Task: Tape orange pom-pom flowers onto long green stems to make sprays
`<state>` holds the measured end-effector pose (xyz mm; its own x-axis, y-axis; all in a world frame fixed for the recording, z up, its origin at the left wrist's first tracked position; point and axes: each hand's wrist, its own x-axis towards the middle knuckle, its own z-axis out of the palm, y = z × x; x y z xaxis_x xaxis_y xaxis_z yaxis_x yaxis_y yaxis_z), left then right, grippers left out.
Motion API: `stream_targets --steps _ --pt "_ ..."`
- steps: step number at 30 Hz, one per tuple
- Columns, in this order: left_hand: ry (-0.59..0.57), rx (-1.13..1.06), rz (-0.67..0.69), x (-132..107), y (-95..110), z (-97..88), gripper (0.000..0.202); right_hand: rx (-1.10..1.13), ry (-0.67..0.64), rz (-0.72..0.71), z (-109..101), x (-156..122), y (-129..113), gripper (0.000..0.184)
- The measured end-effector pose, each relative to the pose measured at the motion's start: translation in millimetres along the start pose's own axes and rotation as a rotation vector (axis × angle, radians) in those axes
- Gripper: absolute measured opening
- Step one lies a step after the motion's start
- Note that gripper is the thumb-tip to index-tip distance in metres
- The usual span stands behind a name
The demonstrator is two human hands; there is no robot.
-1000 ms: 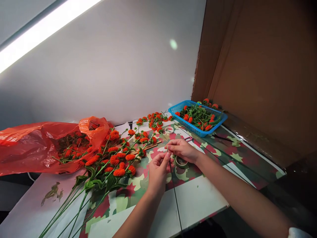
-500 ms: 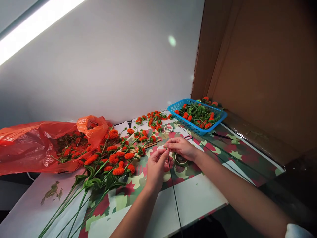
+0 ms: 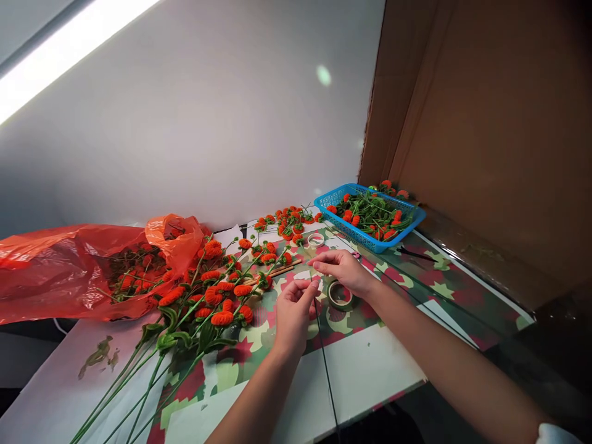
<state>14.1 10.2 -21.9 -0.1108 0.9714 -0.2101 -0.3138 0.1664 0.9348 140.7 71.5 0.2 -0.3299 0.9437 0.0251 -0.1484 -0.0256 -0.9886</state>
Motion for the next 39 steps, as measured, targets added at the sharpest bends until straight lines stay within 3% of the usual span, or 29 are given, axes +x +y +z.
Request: stream_targets --steps 11,20,25,31,39 --pt "0.015 -0.154 0.073 5 -5 -1.0 0.039 -0.059 -0.032 -0.03 -2 -1 1 0.019" --pt "0.04 -0.214 0.016 -2 7 2.4 0.034 -0.338 -0.141 -0.092 -3 -4 -8 0.025" --pt "0.096 -0.169 0.004 0 6 -2.1 0.035 -0.441 -0.12 -0.15 -4 -2 -4 0.022" --pt "0.128 -0.148 0.009 2 6 -4.1 0.034 -0.354 -0.095 -0.142 -3 -2 0 0.021" --pt "0.079 -0.101 -0.062 2 3 -1.2 0.04 -0.169 -0.093 -0.115 -5 -2 -2 0.024"
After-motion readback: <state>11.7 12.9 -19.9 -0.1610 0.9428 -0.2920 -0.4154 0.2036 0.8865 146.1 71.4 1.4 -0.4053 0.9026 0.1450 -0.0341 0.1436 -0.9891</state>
